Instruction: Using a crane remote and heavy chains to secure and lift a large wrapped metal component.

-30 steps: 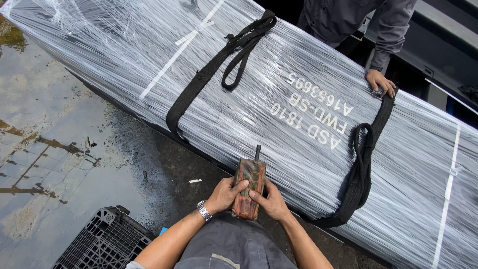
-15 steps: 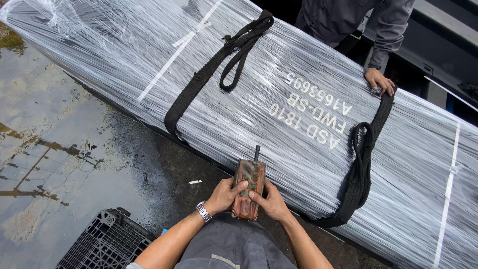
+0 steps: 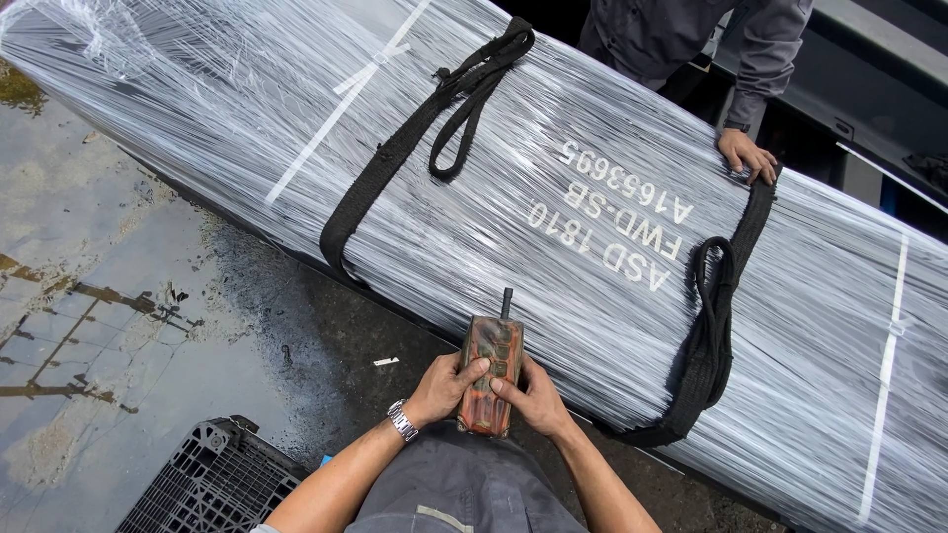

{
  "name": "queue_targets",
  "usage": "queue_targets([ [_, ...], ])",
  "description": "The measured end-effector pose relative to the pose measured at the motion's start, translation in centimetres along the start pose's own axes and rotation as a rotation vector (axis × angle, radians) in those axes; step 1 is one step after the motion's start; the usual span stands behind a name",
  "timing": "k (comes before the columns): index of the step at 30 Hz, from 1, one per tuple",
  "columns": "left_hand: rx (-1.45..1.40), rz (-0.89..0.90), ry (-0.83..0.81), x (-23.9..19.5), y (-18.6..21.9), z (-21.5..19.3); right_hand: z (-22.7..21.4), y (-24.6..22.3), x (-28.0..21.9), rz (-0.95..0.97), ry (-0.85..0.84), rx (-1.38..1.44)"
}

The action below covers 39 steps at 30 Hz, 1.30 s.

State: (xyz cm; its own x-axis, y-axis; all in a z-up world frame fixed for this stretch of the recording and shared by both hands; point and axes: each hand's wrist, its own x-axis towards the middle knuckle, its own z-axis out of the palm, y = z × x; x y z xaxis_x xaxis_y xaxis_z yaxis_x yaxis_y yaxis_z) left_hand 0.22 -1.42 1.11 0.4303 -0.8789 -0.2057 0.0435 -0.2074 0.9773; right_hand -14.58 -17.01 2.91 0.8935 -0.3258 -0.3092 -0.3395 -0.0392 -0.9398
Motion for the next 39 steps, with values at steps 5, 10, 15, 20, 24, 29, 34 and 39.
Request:
queue_targets([
  [5,-0.001,0.002,-0.013,0.1,0.1,0.0,0.0,-0.8,-0.3,-0.010,-0.012,0.040],
  [10,0.002,0.018,-0.007,0.1,0.3,0.1,-0.1,-0.9,-0.5,-0.013,-0.015,0.064],
  [15,0.018,0.009,-0.017,0.3,-0.2,0.2,-0.1,-1.0,-0.6,-0.003,-0.011,0.067],
  [20,0.002,-0.007,-0.026,0.3,-0.2,0.2,-0.1,-1.0,-0.6,0.012,-0.003,0.058],
  [24,-0.013,0.003,-0.025,0.3,-0.3,0.1,0.0,-1.1,-0.5,-0.004,0.002,0.049],
  [29,-0.012,-0.001,-0.029,0.2,0.0,0.0,0.0,-0.5,-0.4,0.003,0.011,0.024],
  [34,0.001,0.009,-0.023,0.4,0.0,-0.1,0.0,0.1,-0.2,-0.004,0.006,0.026],
  [39,0.012,-0.010,-0.027,0.4,-0.2,-0.1,0.1,0.8,0.0,0.001,0.012,0.055],
])
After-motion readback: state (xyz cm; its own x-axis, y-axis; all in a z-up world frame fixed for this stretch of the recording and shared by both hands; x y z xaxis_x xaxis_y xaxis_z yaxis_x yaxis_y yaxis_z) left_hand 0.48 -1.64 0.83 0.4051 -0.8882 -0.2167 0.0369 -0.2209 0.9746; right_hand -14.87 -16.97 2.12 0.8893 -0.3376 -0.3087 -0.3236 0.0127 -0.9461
